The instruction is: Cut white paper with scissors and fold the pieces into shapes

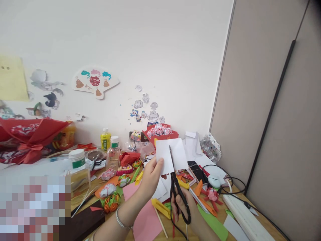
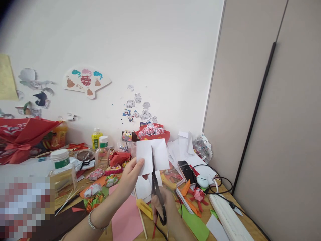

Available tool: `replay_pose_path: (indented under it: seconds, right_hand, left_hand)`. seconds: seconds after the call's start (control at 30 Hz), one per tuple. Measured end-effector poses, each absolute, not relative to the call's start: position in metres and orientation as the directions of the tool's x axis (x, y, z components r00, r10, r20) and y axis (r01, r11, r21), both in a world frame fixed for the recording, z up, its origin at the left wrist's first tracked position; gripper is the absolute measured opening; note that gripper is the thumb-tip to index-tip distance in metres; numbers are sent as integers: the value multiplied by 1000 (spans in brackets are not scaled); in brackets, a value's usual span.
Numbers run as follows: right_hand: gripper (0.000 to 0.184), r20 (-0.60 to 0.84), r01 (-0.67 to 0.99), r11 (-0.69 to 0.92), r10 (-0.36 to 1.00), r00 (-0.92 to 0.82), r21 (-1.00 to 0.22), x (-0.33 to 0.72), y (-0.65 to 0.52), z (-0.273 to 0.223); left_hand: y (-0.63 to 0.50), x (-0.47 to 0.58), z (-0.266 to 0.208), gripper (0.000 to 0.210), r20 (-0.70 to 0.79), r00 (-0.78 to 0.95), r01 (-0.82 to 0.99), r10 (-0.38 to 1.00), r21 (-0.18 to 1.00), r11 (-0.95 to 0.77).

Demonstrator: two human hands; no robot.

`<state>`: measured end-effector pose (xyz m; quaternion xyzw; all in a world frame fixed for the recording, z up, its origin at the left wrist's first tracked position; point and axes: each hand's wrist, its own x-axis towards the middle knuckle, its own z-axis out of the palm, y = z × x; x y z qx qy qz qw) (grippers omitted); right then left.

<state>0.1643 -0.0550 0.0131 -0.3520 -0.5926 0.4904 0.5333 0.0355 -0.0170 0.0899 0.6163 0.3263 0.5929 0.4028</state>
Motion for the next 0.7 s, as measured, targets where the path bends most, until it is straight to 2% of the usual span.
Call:
replay_pose_path:
  seconds: [0.23, 0.7]
  right_hand:
    - [49, 306, -141, 290, 945, -116, -947, 162, -58, 16]
    - [46, 330, -141, 314, 937, -117, -939, 166, -46, -2]
  left_hand:
    - [-21, 39, 89, 30, 453, 92, -31, 887, 891, -452]
    - [-19, 43, 85, 30, 418, 104, -29, 902, 908, -418]
